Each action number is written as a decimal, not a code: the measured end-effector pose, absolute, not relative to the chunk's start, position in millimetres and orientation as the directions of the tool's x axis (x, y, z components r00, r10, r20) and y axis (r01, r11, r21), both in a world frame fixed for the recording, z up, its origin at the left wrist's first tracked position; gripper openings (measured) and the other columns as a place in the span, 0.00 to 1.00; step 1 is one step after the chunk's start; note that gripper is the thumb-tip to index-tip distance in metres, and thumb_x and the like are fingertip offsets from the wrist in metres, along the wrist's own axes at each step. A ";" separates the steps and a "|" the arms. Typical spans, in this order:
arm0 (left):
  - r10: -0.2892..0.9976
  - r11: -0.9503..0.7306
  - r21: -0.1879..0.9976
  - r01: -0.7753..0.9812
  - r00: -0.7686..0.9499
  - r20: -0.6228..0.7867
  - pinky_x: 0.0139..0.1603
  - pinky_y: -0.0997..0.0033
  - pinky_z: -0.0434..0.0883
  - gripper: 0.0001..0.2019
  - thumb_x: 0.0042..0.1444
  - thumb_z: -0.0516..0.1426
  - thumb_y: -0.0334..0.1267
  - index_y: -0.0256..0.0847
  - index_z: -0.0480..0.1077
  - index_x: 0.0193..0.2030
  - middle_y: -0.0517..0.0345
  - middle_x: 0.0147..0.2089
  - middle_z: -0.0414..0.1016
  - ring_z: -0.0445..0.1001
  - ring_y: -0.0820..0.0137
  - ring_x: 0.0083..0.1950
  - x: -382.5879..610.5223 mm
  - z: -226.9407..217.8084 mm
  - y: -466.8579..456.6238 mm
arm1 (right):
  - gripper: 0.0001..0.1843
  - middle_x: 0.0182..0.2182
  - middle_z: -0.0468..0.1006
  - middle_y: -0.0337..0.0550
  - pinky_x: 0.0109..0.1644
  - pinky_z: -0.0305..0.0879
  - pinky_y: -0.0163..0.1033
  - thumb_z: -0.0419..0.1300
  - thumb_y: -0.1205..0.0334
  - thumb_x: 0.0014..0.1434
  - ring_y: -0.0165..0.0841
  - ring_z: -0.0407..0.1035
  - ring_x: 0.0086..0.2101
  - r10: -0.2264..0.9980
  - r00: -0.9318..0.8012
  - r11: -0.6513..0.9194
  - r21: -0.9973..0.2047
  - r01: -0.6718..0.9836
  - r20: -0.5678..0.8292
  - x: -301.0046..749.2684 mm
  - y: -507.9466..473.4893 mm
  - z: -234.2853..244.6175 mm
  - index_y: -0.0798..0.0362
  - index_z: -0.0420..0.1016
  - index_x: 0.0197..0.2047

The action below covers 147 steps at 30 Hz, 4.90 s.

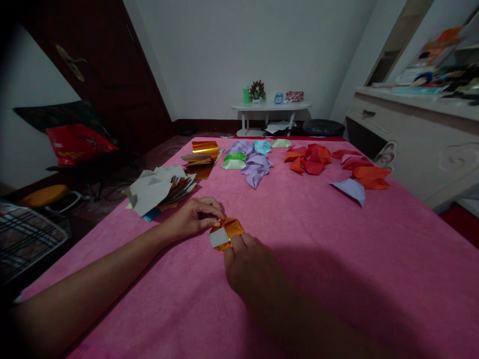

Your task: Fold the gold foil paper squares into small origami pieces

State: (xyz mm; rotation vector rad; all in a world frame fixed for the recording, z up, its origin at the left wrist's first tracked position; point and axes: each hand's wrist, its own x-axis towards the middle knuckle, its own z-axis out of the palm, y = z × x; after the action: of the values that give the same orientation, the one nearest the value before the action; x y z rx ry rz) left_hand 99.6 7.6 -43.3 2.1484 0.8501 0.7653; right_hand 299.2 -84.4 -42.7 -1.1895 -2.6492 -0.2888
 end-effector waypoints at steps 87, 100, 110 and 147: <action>0.901 -0.433 0.473 0.767 0.351 0.256 0.31 0.74 0.61 0.14 0.54 0.59 0.48 0.43 0.70 0.42 0.60 0.35 0.72 0.70 0.70 0.34 143.1 -48.3 -22.3 | 0.06 0.30 0.74 0.39 0.30 0.55 0.33 0.62 0.65 0.49 0.30 0.66 0.28 0.962 -0.099 0.214 -0.475 0.854 0.256 347.8 -32.8 -51.2 0.52 0.71 0.33; 0.928 -0.282 0.933 0.224 0.311 0.206 0.31 0.74 0.66 0.13 0.49 0.59 0.45 0.34 0.75 0.28 0.55 0.27 0.76 0.70 0.72 0.28 152.3 -64.7 0.3 | 0.10 0.22 0.73 0.38 0.27 0.58 0.33 0.59 0.55 0.49 0.29 0.64 0.23 0.969 -0.015 0.233 -0.885 0.404 0.248 336.7 -28.8 -58.7 0.54 0.73 0.26; 0.946 -0.307 0.922 0.234 0.179 0.270 0.23 0.78 0.56 0.13 0.48 0.59 0.43 0.33 0.70 0.24 0.61 0.21 0.68 0.61 0.77 0.21 155.4 -59.4 -15.2 | 0.14 0.14 0.68 0.36 0.22 0.55 0.32 0.61 0.53 0.49 0.27 0.60 0.18 0.955 0.018 0.274 -0.904 0.328 0.295 331.5 -40.6 -48.7 0.55 0.70 0.21; 0.957 -0.273 0.928 0.252 0.169 0.235 0.19 0.79 0.51 0.21 0.52 0.56 0.50 0.34 0.67 0.19 0.64 0.15 0.62 0.57 0.80 0.17 153.3 -58.5 -10.1 | 0.11 0.13 0.63 0.31 0.21 0.49 0.31 0.57 0.55 0.51 0.25 0.55 0.16 0.965 -0.083 0.261 -0.919 0.295 0.247 328.5 -37.0 -49.6 0.55 0.68 0.26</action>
State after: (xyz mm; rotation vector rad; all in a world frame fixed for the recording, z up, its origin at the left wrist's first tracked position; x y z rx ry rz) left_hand 153.3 -10.1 -58.5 1.6711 1.1686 1.1478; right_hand 328.5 -37.0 -49.6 -1.2037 -1.5760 0.8813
